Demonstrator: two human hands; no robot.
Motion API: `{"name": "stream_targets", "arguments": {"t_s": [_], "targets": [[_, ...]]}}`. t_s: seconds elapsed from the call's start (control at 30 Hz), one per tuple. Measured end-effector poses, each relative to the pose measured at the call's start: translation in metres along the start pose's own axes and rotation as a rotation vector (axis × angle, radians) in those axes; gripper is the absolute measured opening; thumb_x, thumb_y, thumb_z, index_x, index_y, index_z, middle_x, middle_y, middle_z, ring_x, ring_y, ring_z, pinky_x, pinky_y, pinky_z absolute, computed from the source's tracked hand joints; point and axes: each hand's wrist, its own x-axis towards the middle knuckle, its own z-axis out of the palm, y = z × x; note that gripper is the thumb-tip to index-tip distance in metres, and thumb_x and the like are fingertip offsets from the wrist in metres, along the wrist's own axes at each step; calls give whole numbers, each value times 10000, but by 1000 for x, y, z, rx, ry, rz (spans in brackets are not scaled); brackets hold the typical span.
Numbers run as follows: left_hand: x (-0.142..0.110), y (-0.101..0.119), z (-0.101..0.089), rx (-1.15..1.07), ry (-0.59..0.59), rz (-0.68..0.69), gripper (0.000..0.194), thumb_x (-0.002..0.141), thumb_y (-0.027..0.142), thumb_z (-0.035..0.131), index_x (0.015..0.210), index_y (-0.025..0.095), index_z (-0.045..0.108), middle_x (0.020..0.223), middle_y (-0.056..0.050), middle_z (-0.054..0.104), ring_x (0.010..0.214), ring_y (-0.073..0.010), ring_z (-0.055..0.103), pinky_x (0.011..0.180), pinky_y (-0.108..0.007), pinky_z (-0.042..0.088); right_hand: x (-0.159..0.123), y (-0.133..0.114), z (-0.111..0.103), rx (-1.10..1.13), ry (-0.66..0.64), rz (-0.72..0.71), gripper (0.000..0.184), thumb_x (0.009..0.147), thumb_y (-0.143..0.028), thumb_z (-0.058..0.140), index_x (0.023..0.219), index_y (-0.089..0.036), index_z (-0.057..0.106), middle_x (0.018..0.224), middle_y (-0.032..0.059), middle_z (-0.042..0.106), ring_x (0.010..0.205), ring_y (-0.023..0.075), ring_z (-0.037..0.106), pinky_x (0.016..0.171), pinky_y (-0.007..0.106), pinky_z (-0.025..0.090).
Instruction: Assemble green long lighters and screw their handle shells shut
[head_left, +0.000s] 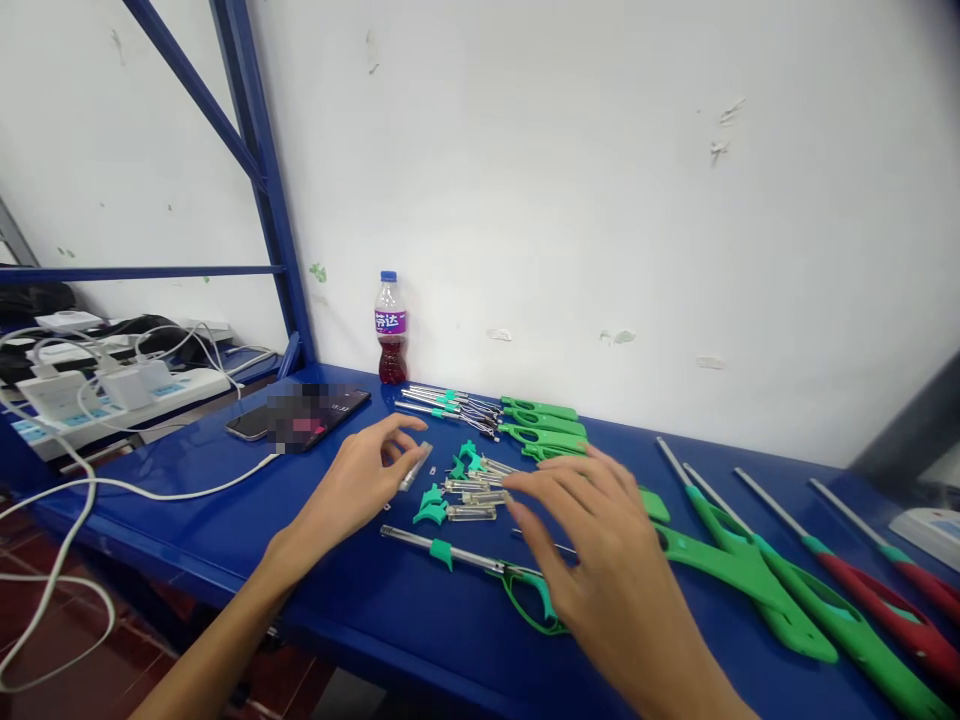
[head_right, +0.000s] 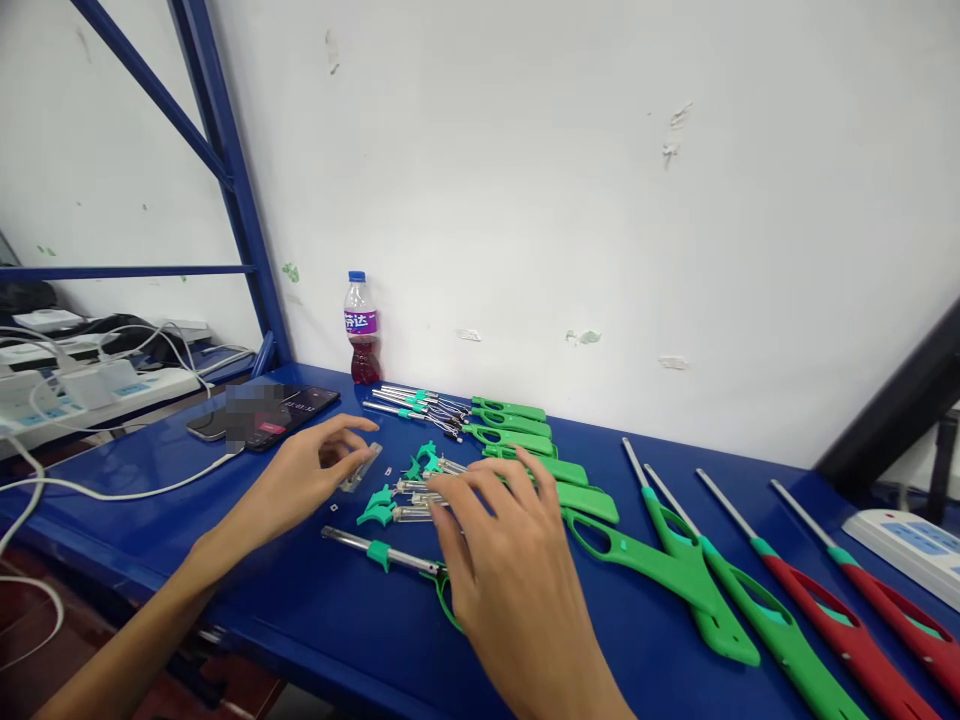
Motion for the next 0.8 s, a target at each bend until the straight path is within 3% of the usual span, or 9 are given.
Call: {"name": "stream_targets", "arguments": {"t_s": [0.1,0.2,0.3,0.4,0.5,0.6,0.7,0.8], "targets": [[-4,13,-4,-164,-58,-27,475,960,577,639,1232,188,663,828,-26,715,704,-201,675,649,-309,534,-5,-1,14,109,-91,-34,300,1074,-149,594,1329,-299,646,1243,27,758,1134,244,678,1140,501,407],[-12,27,-2,-296,-195,-57,456,944,580,644,1140,171,694,806,-45,731,675,-191,677,636,-306,547,-6,-3,23,164,-154,-84,430,1059,-83,588,1405,-337,616,1302,26,725,1161,236,666,1034,420,463],[-19,40,5,-350,-322,-73,467,909,584,675,1104,162,718,828,-63,747,691,-190,679,637,-298,548,-6,-7,27,178,-122,-148,420,1069,-47,545,1365,-321,660,1128,19,739,963,202,675,892,364,476],[-21,41,7,-295,-379,-72,542,914,646,643,1148,166,735,853,-68,757,715,-200,678,631,-296,535,-6,-8,26,201,-3,-195,295,1102,-100,534,1258,-273,716,961,10,716,818,173,631,804,328,461],[-17,23,-6,-125,-308,-74,501,961,610,628,1262,219,718,979,-67,774,866,-238,699,727,-318,530,-7,-5,23,216,83,-121,189,1107,-168,566,1170,-252,724,959,22,682,839,173,625,791,306,473],[-10,-7,-29,88,-239,-98,397,880,475,737,1193,231,760,1047,-77,763,980,-288,676,844,-363,505,-7,-2,22,246,87,-28,107,1113,-235,578,1130,-238,684,1094,42,717,1004,190,671,916,315,493],[-5,-29,-46,198,-317,-120,336,820,453,777,1078,238,804,997,-64,752,946,-289,675,824,-353,492,-8,-1,23,231,83,2,94,1126,-256,563,1167,-232,644,1113,22,775,1043,191,707,962,317,473],[-1,-36,-48,221,-423,-98,324,813,458,775,1060,252,813,973,-43,741,914,-264,676,794,-321,494,-9,-1,25,193,80,6,80,1117,-263,584,1165,-237,643,1046,0,790,933,192,714,888,327,461]]}}
